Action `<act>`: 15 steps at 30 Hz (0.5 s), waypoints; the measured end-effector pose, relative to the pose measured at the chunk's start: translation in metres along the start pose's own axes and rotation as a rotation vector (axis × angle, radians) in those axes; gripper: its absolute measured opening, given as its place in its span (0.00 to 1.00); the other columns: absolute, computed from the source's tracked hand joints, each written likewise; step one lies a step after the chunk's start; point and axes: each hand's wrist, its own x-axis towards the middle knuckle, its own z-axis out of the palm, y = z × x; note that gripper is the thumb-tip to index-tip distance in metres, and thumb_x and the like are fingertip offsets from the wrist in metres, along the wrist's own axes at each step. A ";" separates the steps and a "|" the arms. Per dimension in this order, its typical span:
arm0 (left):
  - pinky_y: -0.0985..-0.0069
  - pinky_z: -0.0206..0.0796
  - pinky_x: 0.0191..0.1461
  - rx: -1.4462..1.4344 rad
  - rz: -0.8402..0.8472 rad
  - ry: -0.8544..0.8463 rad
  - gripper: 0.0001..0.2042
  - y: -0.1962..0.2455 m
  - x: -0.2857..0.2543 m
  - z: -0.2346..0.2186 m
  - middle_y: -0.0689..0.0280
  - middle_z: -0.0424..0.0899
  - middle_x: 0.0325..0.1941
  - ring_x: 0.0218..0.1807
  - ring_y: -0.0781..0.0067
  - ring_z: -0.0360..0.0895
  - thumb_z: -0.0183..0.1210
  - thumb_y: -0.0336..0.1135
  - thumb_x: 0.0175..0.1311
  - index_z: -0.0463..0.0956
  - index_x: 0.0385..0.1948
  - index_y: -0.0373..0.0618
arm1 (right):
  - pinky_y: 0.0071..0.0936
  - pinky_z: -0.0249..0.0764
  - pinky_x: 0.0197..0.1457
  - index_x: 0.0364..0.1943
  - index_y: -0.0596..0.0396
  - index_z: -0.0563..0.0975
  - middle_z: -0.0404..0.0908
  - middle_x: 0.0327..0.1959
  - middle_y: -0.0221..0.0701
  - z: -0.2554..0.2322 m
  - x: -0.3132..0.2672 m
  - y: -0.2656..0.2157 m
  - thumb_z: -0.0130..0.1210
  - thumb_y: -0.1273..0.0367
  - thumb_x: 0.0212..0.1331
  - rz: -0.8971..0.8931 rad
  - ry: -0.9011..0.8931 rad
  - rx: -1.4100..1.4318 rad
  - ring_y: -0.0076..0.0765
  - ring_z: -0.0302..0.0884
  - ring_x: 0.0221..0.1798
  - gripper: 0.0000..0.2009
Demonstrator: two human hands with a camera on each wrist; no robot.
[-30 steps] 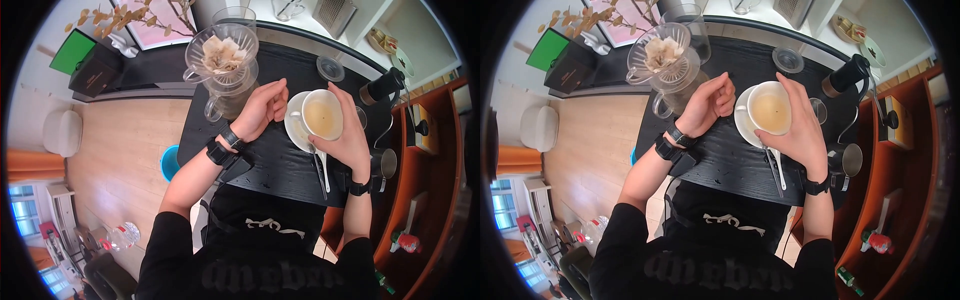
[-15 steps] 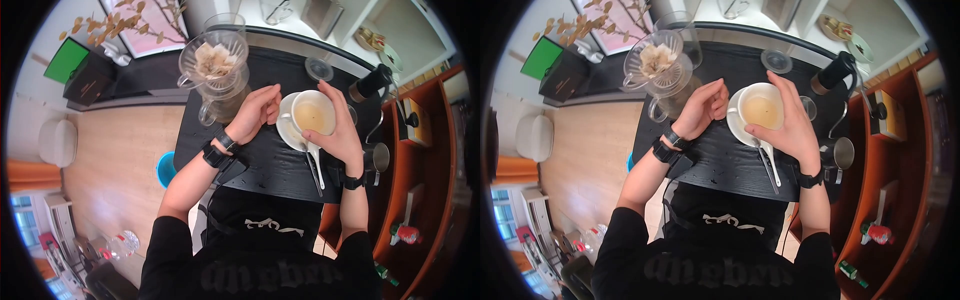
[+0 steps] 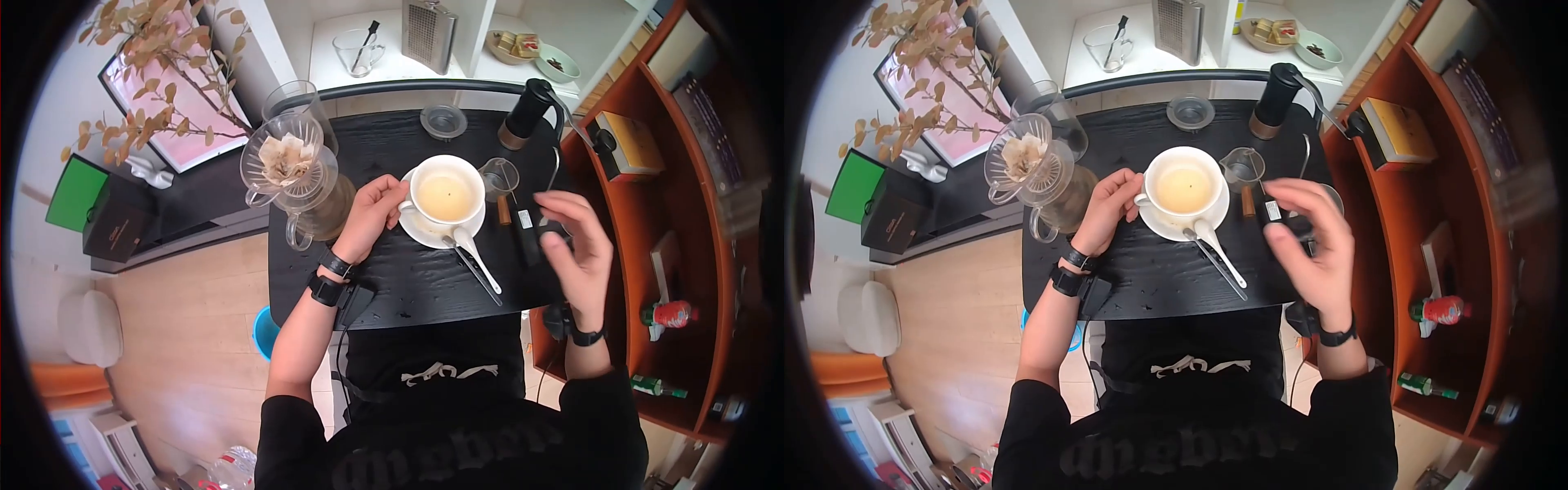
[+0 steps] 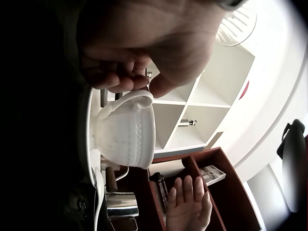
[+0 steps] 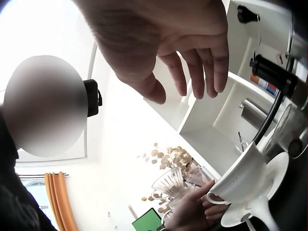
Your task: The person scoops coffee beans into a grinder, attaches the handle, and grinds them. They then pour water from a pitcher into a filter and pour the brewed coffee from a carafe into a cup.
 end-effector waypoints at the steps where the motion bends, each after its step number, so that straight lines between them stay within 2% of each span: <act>1: 0.86 0.53 0.28 0.010 -0.001 -0.005 0.11 0.000 0.000 0.000 0.79 0.67 0.21 0.22 0.88 0.62 0.54 0.41 0.75 0.73 0.30 0.48 | 0.24 0.70 0.56 0.51 0.59 0.78 0.79 0.51 0.35 -0.011 -0.011 0.002 0.59 0.77 0.59 0.039 0.082 0.004 0.27 0.75 0.53 0.15; 4: 0.86 0.53 0.28 0.028 -0.002 -0.008 0.12 0.002 -0.001 0.001 0.79 0.66 0.21 0.22 0.88 0.62 0.54 0.41 0.75 0.73 0.29 0.48 | 0.15 0.67 0.46 0.47 0.59 0.77 0.76 0.43 0.25 -0.044 -0.039 0.019 0.51 0.79 0.67 0.241 0.362 0.047 0.16 0.71 0.41 0.08; 5: 0.86 0.53 0.28 0.028 0.001 -0.009 0.12 0.002 -0.001 0.001 0.79 0.66 0.21 0.22 0.88 0.63 0.53 0.41 0.75 0.73 0.29 0.48 | 0.13 0.66 0.43 0.51 0.59 0.75 0.75 0.42 0.24 -0.054 -0.049 0.031 0.52 0.76 0.68 0.290 0.389 0.013 0.14 0.69 0.39 0.10; 8: 0.87 0.54 0.28 0.039 0.003 -0.010 0.12 0.000 0.001 -0.001 0.79 0.66 0.20 0.22 0.88 0.63 0.53 0.41 0.75 0.73 0.29 0.49 | 0.14 0.66 0.38 0.56 0.57 0.71 0.72 0.41 0.24 -0.056 -0.072 0.054 0.56 0.71 0.68 0.508 0.353 -0.083 0.15 0.69 0.37 0.15; 11: 0.87 0.53 0.27 0.038 -0.005 0.004 0.12 -0.001 0.001 0.001 0.79 0.66 0.19 0.21 0.88 0.62 0.54 0.41 0.75 0.73 0.28 0.48 | 0.13 0.64 0.28 0.55 0.56 0.71 0.76 0.42 0.26 -0.047 -0.084 0.067 0.57 0.65 0.69 0.662 0.291 -0.063 0.14 0.71 0.31 0.16; 12: 0.87 0.52 0.26 0.032 -0.002 0.013 0.12 -0.001 0.001 0.002 0.79 0.66 0.19 0.21 0.89 0.61 0.55 0.41 0.74 0.73 0.28 0.48 | 0.12 0.63 0.23 0.49 0.55 0.74 0.78 0.40 0.26 -0.043 -0.084 0.072 0.56 0.62 0.70 0.672 0.318 -0.009 0.14 0.72 0.29 0.13; 15: 0.86 0.50 0.26 0.012 0.003 0.019 0.12 -0.001 0.001 0.003 0.79 0.65 0.18 0.20 0.89 0.60 0.56 0.40 0.74 0.73 0.28 0.48 | 0.11 0.61 0.22 0.43 0.53 0.76 0.77 0.36 0.24 -0.038 -0.086 0.078 0.51 0.61 0.72 0.720 0.290 0.260 0.14 0.73 0.29 0.10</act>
